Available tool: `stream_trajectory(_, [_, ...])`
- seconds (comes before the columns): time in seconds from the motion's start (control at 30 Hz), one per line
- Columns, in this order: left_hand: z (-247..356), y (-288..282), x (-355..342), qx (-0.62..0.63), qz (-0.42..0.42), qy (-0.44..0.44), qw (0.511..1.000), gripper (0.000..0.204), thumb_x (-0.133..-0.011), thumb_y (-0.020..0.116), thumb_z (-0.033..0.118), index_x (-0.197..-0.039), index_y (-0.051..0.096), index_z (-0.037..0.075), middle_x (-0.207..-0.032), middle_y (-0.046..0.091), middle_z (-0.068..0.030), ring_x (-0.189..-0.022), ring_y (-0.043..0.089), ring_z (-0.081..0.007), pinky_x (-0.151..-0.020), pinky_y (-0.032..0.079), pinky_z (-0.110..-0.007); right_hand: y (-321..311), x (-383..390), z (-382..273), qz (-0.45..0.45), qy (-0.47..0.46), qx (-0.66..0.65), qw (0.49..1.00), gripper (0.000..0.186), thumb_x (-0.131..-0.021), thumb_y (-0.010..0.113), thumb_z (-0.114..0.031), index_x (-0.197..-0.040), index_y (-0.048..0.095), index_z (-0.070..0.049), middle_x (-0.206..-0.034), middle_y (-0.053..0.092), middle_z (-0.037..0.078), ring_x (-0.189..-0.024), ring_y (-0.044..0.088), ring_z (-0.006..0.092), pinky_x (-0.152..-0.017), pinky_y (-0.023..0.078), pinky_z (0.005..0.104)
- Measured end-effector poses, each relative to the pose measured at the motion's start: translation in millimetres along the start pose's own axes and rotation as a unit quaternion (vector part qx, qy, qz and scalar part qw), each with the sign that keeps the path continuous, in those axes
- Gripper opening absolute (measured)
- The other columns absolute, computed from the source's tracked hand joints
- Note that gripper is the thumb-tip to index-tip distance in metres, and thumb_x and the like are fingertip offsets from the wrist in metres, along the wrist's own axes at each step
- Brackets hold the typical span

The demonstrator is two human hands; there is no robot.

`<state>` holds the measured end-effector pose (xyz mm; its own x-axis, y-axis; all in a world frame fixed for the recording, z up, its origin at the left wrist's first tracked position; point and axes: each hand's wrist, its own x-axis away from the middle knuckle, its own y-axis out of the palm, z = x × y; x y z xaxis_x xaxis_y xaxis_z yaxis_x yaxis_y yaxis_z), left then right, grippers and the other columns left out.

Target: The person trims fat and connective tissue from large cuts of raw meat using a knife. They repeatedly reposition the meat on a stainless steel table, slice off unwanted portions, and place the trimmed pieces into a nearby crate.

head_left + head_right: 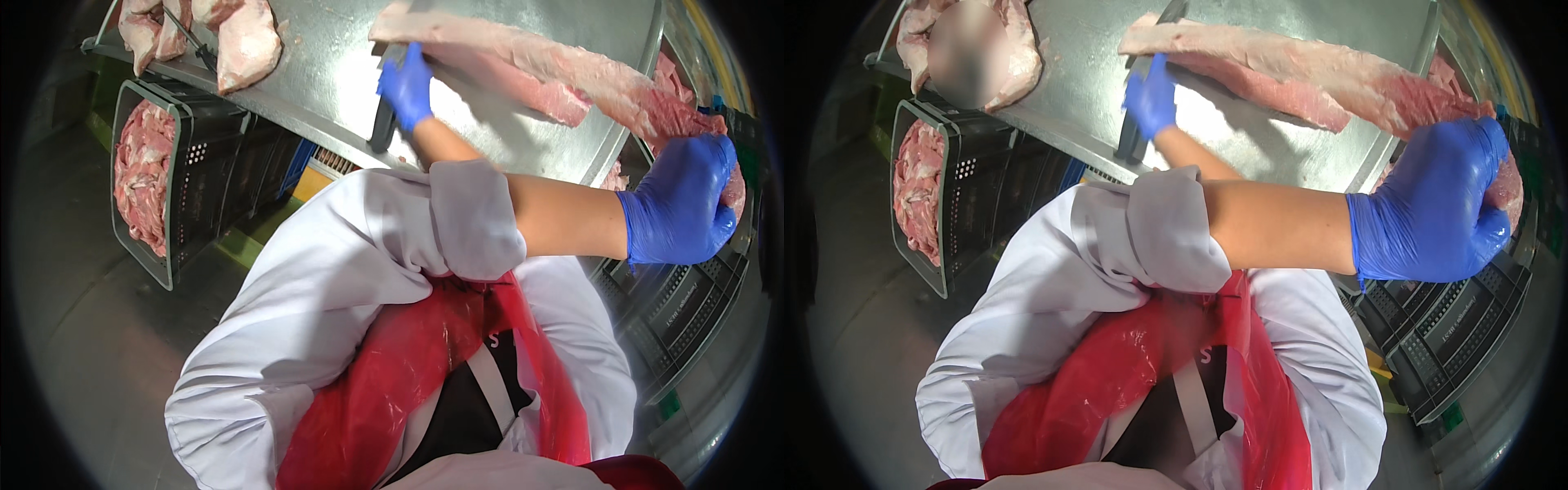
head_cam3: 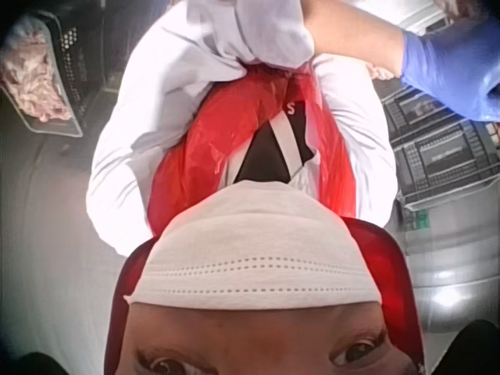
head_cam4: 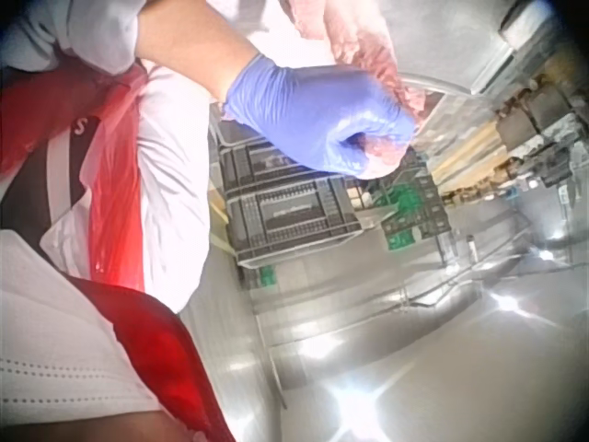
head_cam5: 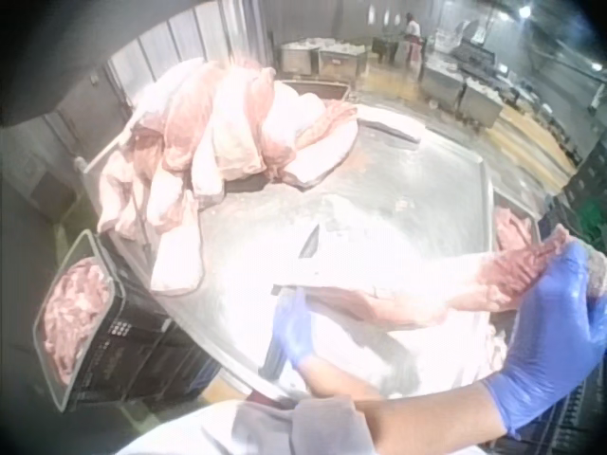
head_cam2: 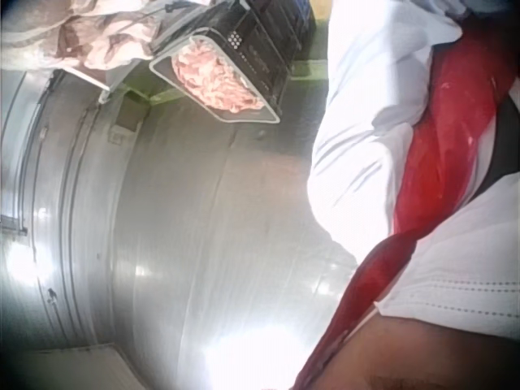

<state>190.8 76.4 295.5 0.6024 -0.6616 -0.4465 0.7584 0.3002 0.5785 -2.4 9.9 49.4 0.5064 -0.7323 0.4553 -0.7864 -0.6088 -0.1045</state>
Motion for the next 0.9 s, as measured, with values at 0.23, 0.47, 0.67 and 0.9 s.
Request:
stream_trajectory(0.23, [34,21,-3,0.013,-0.034,-0.005,0.999,0.013,-0.070,0.065,0.001,-0.073,0.052,0.003,-0.070,0.059,-0.0120,-0.064,0.060,-0.0310,-0.060,0.046,-0.042,28,-6,-10,-0.024,-0.050,-0.087,0.995,0.052,-0.095,0.053,-0.011,-0.139,0.025,-0.005,-0.078,0.063,0.016,-0.059,0.064,0.0217,-0.054,0.055,0.0356])
stream_trajectory(0.47, [54,5,-39,0.008,-0.121,-0.012,0.993,0.011,-0.082,0.063,0.010,-0.089,0.057,0.003,-0.076,0.061,-0.0085,-0.066,0.059,-0.0209,-0.058,0.046,-0.032,36,65,4,-0.212,-0.148,0.198,0.946,0.080,-0.093,0.057,-0.013,-0.161,0.015,-0.018,-0.088,0.069,0.020,-0.070,0.067,0.0248,-0.072,0.056,0.0401])
stream_trajectory(0.67, [98,-189,-53,-0.117,-0.039,-0.227,0.966,0.022,-0.097,0.060,0.023,-0.107,0.061,0.003,-0.081,0.061,-0.0042,-0.067,0.057,-0.0097,-0.057,0.045,-0.022,-168,161,3,-0.370,0.008,0.219,0.903,0.075,-0.095,0.055,-0.021,-0.161,0.019,-0.031,-0.088,0.070,0.014,-0.067,0.065,0.0194,-0.076,0.054,0.0373])
stream_trajectory(0.9, [45,-434,61,-0.683,-0.308,-0.108,0.654,0.052,-0.079,0.077,0.032,-0.114,0.055,0.001,-0.116,0.061,-0.0204,-0.102,0.061,-0.0329,-0.086,0.049,-0.046,-276,261,62,-0.248,0.083,0.089,0.961,0.079,-0.092,0.053,-0.005,-0.160,0.021,-0.029,-0.073,0.066,0.007,-0.053,0.059,0.0118,-0.058,0.055,0.0287])
